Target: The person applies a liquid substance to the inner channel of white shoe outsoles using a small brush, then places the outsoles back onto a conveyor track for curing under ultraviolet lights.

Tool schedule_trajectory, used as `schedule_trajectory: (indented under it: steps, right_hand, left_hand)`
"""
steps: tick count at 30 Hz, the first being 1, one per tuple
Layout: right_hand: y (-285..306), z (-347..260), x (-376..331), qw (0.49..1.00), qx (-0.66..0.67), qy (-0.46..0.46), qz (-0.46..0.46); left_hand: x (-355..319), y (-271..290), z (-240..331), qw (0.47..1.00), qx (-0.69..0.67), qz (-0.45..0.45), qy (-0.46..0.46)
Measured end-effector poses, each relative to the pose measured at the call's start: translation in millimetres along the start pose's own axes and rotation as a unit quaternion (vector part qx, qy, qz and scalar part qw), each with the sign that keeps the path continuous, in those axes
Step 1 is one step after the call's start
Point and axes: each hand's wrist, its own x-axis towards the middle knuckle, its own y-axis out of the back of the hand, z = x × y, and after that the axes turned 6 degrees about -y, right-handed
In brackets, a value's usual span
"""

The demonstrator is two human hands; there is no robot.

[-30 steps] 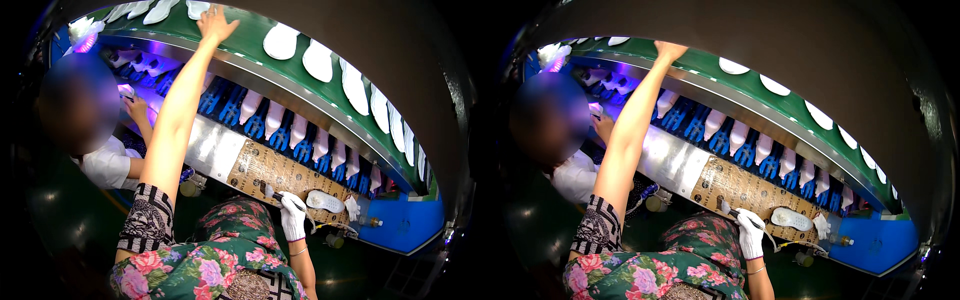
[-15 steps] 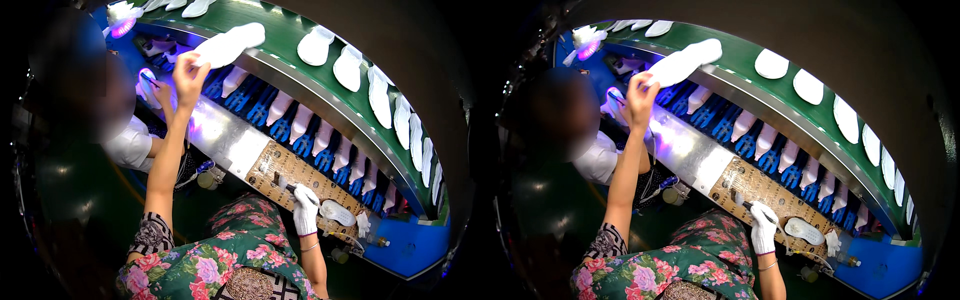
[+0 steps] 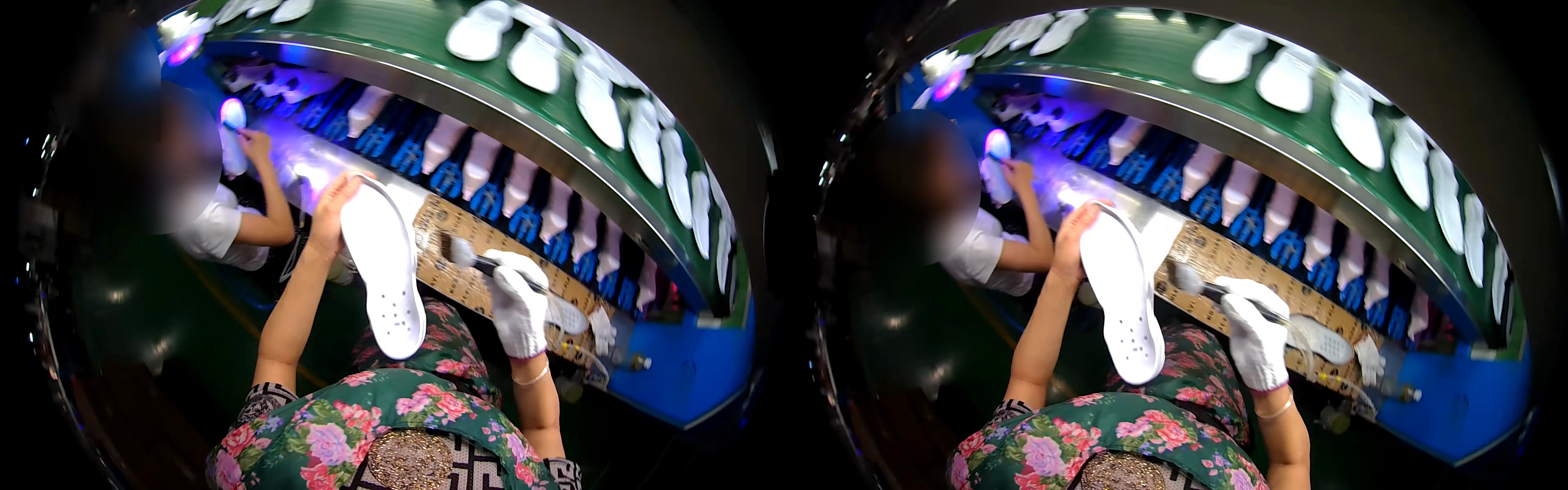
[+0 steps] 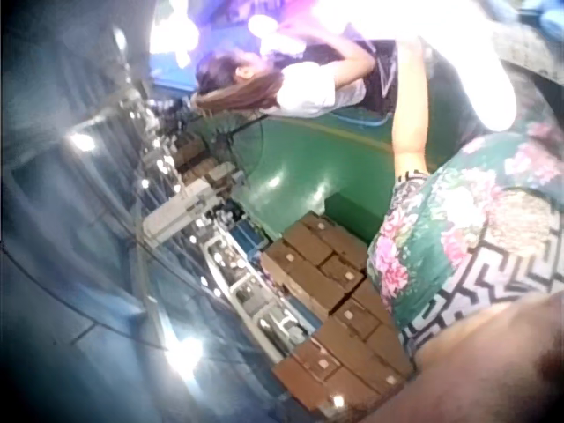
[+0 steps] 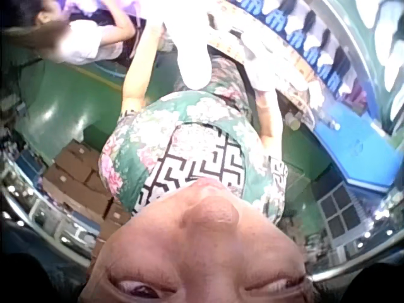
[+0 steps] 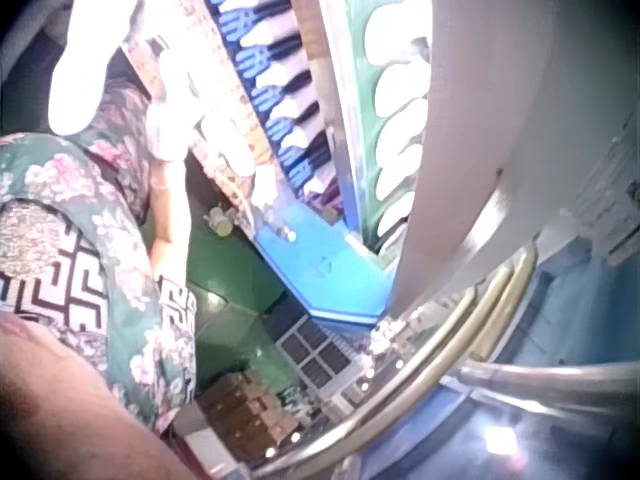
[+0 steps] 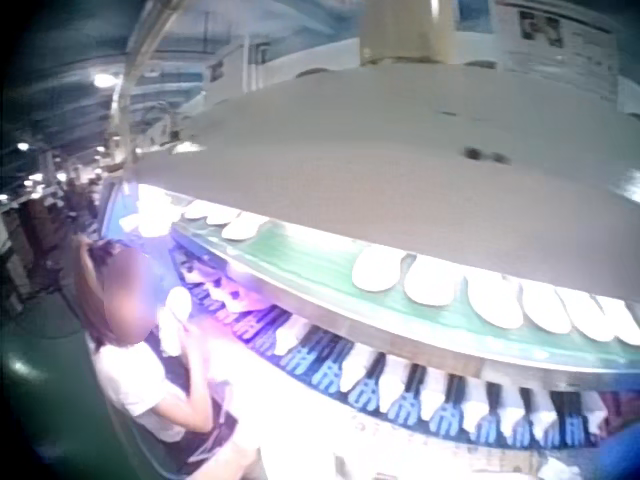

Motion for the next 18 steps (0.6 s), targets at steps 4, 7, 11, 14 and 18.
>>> schedule_trajectory:
  steps: [4,7,11,14,18]
  right_hand:
    - [0.5,-3.8,-9.5,1.000,-0.012,-0.016,0.004]
    - [5.8,-14.6,-16.7,0.999,-0.030,0.010,-0.024]
    - [18.2,-17.0,-23.2,0.984,-0.159,0.074,-0.023]
    - [24.9,-16.0,-26.2,0.984,-0.169,0.060,-0.016]
    - [12.2,-25.9,-31.7,0.969,-0.244,0.026,0.021]
  left_hand:
    - [-20.6,-47.7,-72.2,0.969,-0.128,-0.074,0.200]
    - [-58.4,-69.6,-110.9,0.935,-0.204,-0.078,0.279]
    - [-108.0,-89.3,-119.7,0.766,-0.469,-0.240,0.370]
    - [-120.3,-97.9,-118.6,0.786,-0.411,-0.232,0.399]
    - [-111.1,-111.8,-101.0,0.817,-0.388,-0.195,0.380]
